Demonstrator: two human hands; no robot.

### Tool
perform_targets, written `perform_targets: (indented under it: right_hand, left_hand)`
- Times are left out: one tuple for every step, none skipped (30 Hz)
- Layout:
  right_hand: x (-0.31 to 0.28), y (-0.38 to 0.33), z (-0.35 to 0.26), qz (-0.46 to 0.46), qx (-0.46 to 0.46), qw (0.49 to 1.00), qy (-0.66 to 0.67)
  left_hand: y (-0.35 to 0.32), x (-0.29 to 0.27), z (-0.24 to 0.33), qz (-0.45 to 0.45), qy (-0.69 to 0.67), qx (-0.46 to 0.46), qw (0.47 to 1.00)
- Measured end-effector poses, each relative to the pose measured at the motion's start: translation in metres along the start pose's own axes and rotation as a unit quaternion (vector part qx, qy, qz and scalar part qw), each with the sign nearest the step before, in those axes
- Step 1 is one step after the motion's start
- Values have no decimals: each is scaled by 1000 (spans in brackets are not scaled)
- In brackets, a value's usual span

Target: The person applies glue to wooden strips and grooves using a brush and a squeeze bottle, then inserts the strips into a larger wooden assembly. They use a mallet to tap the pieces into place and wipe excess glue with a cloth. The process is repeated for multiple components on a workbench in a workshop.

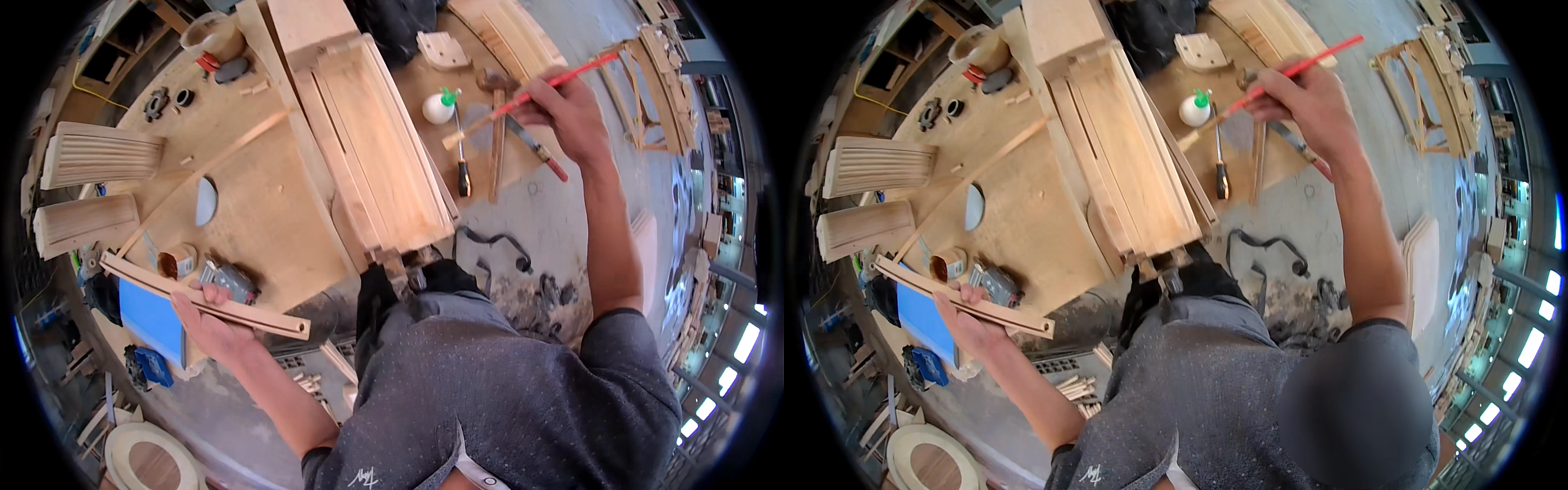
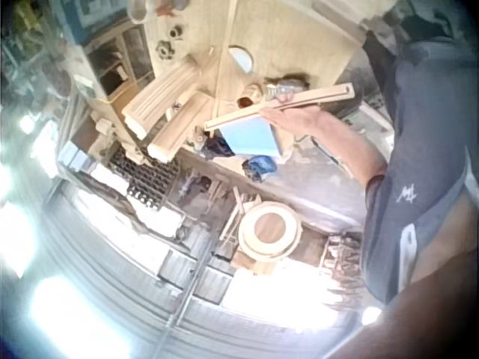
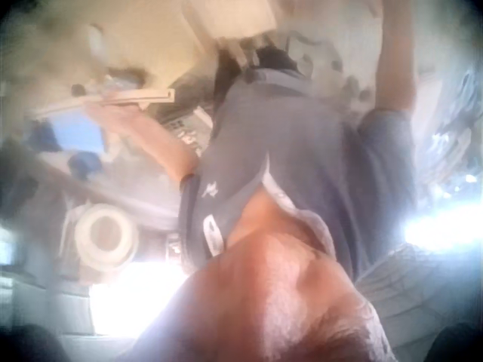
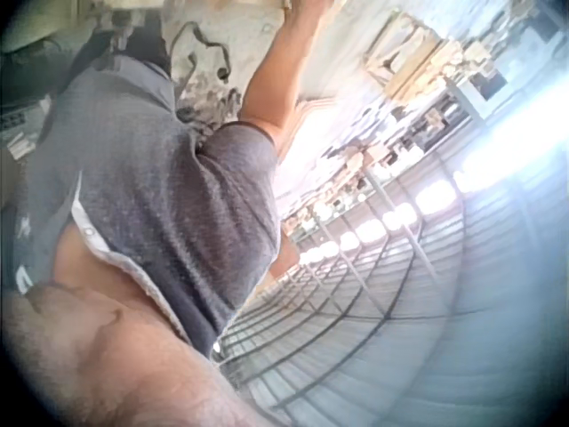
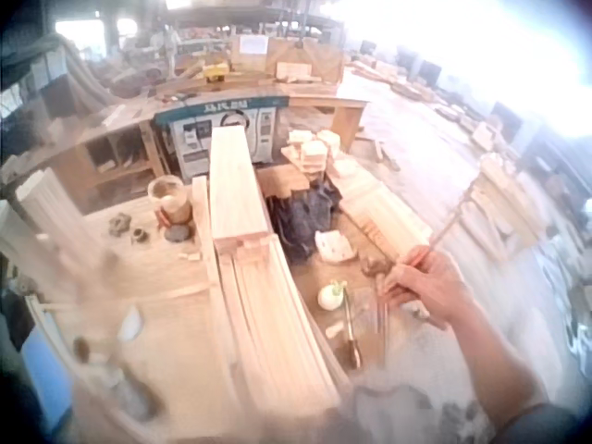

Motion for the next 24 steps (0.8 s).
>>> perform_targets:
  right_hand:
    - [-7,-18,19,-8,9,1000,18]
    - [-15,-36,36,-1,18,1000,24]
    - [-20,-53,50,6,23,999,30]
    - [-23,-69,63,11,28,999,37]
    - [-22,-84,74,11,23,998,49]
    - [-19,-98,83,10,16,998,61]
    - [-15,-109,89,7,10,997,72]
    - [-12,-118,95,10,16,997,78]
    - [-6,-125,100,11,23,996,83]
    - [-1,-129,105,12,30,996,88]
    - [2,-130,110,19,40,995,88]
    - [4,-129,116,25,51,995,87]
    - [6,-128,120,30,62,994,85]
    - [9,-125,122,31,69,994,81]
    - [12,-121,124,32,77,994,77]
    - [14,-117,126,32,84,993,73]
    - [17,-113,126,30,87,993,68]
    - [19,-110,126,28,90,993,64]
    - [20,-108,126,26,93,994,60]
    - [21,-105,123,24,84,994,58]
    - [21,-104,120,22,75,995,56]
    - [21,-103,117,21,66,996,55]
    - [21,-103,115,22,61,997,52]
    - [21,-103,112,24,57,997,49]
  left_hand:
    - [-3,5,0,-1,8,0,1000]
    - [-5,14,1,-4,14,1,1000]
    - [-7,21,1,-7,16,5,1000]
    - [-8,24,-1,-15,12,-2,1000]
    - [-8,28,-4,-26,8,-10,1000]
    - [-11,36,-5,-35,3,-17,999]
    - [-17,45,-3,-40,9,-21,999]
    - [-18,49,-6,-49,-5,-24,998]
    - [-19,52,-8,-58,-18,-27,998]
    - [-21,54,-9,-66,-31,-30,997]
    - [-22,58,-11,-85,-38,-31,995]
    - [-24,60,-11,-90,-38,-29,995]
    - [-26,61,-11,-93,-38,-27,995]
    - [-27,63,-11,-97,-38,-24,994]
    - [-28,62,-11,-98,-38,-26,994]
    - [-28,59,-11,-98,-38,-27,994]
    - [-28,56,-10,-99,-39,-29,994]
    - [-29,52,-8,-98,-34,-28,994]
    - [-29,48,-6,-96,-30,-26,995]
    - [-30,42,-5,-94,-25,-25,995]
    - [-30,34,-4,-84,-19,-21,996]
    - [-30,27,-4,-74,-14,-17,997]
    - [-30,20,-3,-64,-9,-14,998]
    - [-31,16,-2,-56,-7,-14,998]
Point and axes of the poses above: each hand's wrist, its own y-axis towards the middle knuckle, its own x-axis out of the palm, z = x × y, the point moved 9 cm from there along y, towards the middle knuckle, and after that the axes turned 9 degrees about x, right-handed, at the moved point
